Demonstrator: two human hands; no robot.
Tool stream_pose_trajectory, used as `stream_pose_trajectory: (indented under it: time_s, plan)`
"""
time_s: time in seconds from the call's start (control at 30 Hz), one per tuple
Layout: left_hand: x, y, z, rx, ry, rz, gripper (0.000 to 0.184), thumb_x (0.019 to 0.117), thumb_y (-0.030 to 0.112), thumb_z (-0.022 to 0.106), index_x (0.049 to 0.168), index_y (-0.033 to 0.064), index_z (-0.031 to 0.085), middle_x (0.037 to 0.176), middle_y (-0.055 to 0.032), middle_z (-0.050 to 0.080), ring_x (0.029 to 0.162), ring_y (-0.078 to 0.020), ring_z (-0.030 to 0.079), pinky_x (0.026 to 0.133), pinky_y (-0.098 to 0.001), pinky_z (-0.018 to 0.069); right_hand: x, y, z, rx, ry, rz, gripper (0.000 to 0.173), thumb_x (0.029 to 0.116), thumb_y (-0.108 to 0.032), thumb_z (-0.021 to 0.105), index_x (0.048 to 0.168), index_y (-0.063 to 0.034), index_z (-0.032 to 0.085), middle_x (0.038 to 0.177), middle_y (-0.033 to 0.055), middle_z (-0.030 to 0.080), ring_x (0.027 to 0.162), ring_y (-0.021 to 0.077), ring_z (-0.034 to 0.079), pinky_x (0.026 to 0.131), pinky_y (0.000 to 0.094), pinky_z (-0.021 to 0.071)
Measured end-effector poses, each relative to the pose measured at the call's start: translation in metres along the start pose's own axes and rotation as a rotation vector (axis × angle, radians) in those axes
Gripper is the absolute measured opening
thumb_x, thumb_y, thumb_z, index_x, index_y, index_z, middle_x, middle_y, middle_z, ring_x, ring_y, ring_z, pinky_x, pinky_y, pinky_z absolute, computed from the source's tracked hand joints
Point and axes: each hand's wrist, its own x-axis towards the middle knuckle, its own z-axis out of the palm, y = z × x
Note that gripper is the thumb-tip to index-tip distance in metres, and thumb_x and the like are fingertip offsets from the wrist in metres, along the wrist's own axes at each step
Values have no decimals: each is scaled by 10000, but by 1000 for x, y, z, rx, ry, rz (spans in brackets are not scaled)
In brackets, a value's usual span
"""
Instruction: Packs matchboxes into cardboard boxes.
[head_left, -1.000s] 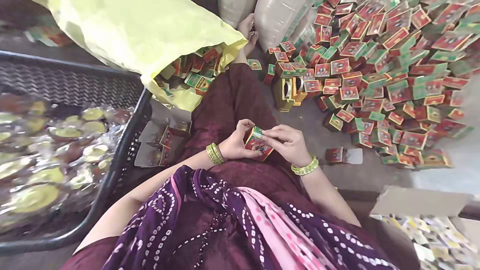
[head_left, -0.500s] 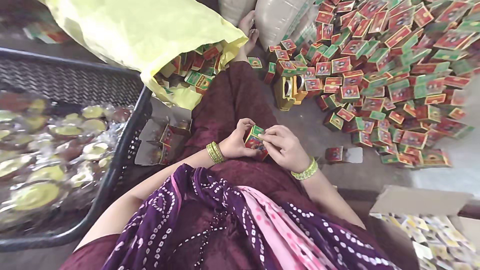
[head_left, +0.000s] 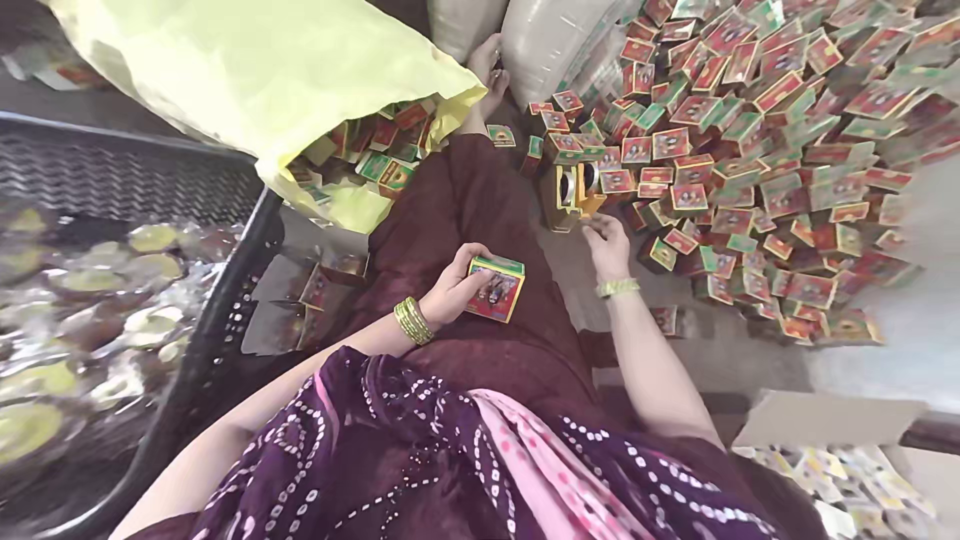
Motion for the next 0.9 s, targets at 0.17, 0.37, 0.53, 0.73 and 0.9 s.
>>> stream_pose_trajectory:
  time_s: [0.17, 0.37, 0.53, 0.73, 0.9]
  plan:
    - [6, 0, -4, 74, 7, 25, 307, 1058, 225, 400, 1282, 36, 490, 1119, -16, 655, 912, -52, 656, 799, -258, 574, 99, 55, -1, -215, -77, 195, 481, 1010, -187, 639, 1436, -5, 512, 1362, 214, 624, 1244, 331, 618, 1053, 529, 494]
    - [13, -1, -7, 63, -21, 29, 303, 1063, 233, 408, 1279, 32, 479, 1087, -13, 657, 869, -55, 655, 761, -258, 578, 159, 86, 18, -412, -262, 194, 436, 1029, -232, 619, 1377, 27, 580, 1366, 276, 597, 1269, 416, 578, 1077, 600, 442]
    - [17, -4, -10, 44, -35, 31, 308, 1076, 257, 402, 1275, 31, 468, 1083, -20, 651, 896, -68, 665, 781, -273, 588, 173, 79, 28, -559, -205, 228, 422, 970, -338, 700, 1264, -34, 694, 1255, 263, 672, 1206, 445, 623, 1041, 658, 454]
    - [17, -4, -10, 43, -32, 38, 297, 1077, 242, 396, 1274, 33, 472, 1082, -29, 649, 910, -79, 668, 795, -283, 590, 162, 55, 24, -400, -107, 368, 430, 852, -324, 828, 1177, -56, 741, 1216, 240, 687, 1155, 417, 635, 995, 649, 481]
    - [16, -5, -10, 77, -32, 55, 292, 1071, 235, 404, 1266, 36, 488, 1055, -10, 632, 839, -46, 630, 728, -240, 558, 126, 34, 15, -118, 33, 578, 586, 798, -324, 856, 1242, -6, 645, 1120, 178, 679, 963, 279, 647, 848, 491, 540]
